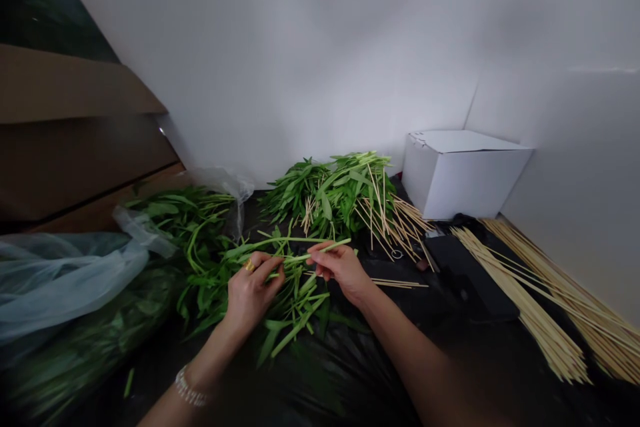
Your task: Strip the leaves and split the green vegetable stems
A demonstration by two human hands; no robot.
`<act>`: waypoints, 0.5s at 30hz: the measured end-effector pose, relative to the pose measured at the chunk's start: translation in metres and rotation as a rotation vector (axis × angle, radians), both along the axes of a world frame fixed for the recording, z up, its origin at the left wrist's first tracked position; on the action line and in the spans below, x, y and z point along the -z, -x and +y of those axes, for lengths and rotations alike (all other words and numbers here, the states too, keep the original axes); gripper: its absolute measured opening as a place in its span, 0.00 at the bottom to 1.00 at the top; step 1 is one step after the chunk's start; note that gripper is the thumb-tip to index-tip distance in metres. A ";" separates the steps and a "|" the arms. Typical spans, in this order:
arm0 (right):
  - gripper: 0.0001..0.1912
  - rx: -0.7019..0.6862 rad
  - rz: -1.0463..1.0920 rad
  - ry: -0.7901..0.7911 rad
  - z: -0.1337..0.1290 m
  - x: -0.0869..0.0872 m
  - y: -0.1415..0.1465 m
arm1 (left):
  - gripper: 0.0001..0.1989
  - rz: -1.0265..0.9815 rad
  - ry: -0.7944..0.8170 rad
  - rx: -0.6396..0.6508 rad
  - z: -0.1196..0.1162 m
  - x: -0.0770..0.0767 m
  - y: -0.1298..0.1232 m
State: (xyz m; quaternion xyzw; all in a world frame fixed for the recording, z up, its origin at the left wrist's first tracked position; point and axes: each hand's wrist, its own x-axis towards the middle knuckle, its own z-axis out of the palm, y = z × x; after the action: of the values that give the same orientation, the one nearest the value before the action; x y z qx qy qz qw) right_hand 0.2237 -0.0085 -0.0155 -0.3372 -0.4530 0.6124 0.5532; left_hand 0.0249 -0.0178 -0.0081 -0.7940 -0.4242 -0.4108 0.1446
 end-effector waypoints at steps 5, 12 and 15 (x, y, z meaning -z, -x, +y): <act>0.14 -0.001 0.017 0.013 -0.001 0.000 0.002 | 0.05 -0.336 0.150 0.029 0.005 -0.011 0.006; 0.14 0.070 0.107 0.078 0.007 -0.001 -0.012 | 0.08 -0.669 0.119 -0.252 0.030 -0.016 0.047; 0.14 -0.002 0.052 0.065 0.005 -0.001 -0.009 | 0.08 -0.532 0.018 -0.245 0.028 -0.017 0.045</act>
State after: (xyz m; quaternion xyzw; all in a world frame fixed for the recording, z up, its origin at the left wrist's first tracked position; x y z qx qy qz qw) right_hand 0.2329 -0.0035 -0.0145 -0.3383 -0.4187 0.6359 0.5531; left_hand -0.0206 0.0104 0.0086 -0.6026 -0.5434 -0.5803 0.0699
